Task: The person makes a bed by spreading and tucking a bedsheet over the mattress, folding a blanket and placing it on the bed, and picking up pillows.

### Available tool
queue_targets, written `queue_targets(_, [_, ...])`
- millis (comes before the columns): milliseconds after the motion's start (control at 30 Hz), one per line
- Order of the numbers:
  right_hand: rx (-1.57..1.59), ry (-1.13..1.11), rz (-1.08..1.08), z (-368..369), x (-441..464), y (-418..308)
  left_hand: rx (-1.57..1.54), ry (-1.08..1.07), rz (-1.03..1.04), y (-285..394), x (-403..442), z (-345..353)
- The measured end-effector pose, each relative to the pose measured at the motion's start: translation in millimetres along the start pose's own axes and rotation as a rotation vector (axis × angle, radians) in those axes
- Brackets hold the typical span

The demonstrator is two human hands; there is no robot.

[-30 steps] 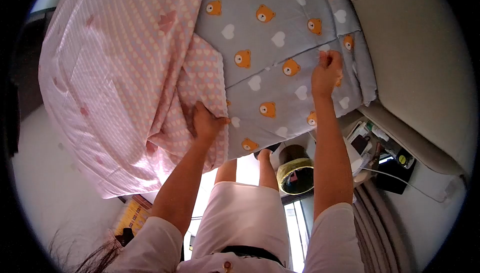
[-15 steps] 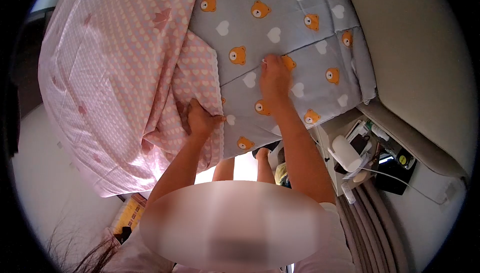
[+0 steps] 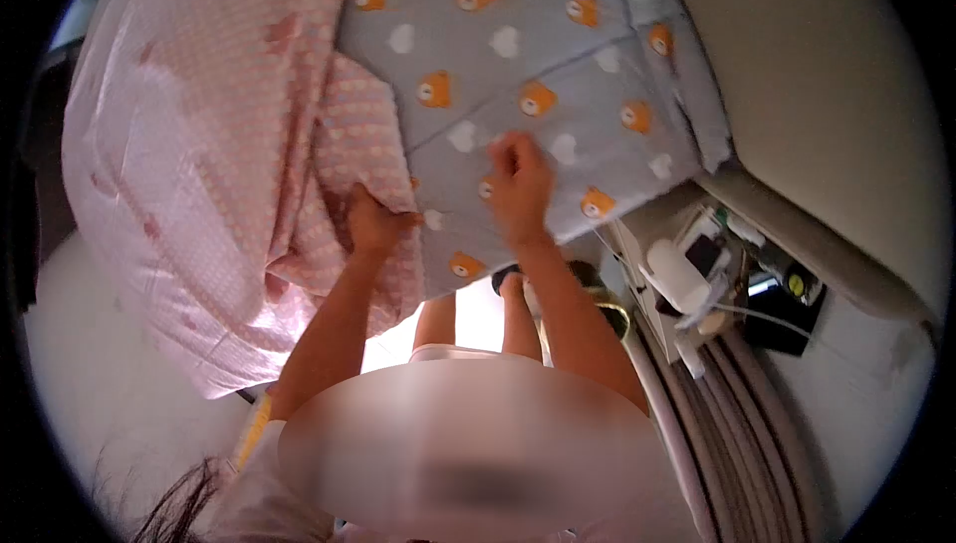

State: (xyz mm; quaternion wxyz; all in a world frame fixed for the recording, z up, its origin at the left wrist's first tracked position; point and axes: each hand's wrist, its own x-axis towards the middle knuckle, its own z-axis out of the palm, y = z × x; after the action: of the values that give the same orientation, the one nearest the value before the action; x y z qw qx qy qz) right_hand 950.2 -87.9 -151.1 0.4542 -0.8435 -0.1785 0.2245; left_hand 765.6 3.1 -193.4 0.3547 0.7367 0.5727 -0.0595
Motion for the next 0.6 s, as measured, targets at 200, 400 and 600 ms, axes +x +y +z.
queue_targets(200, [-0.103, -0.228, 0.035, -94.8, -126.5, 46.3, 0.087, 0.042, -0.011, -0.9, 2.0, -2.4])
queue_targets(400, [-0.285, -0.09, 0.424, -180.4, -257.9, 172.6, 0.168, -0.045, -0.004, 23.8, -3.4, -14.4])
queue_targets(600, [-0.378, 0.182, 0.705, -201.4, -410.0, 356.4, 0.229, -0.113, -0.006, 13.1, 3.3, -11.2])
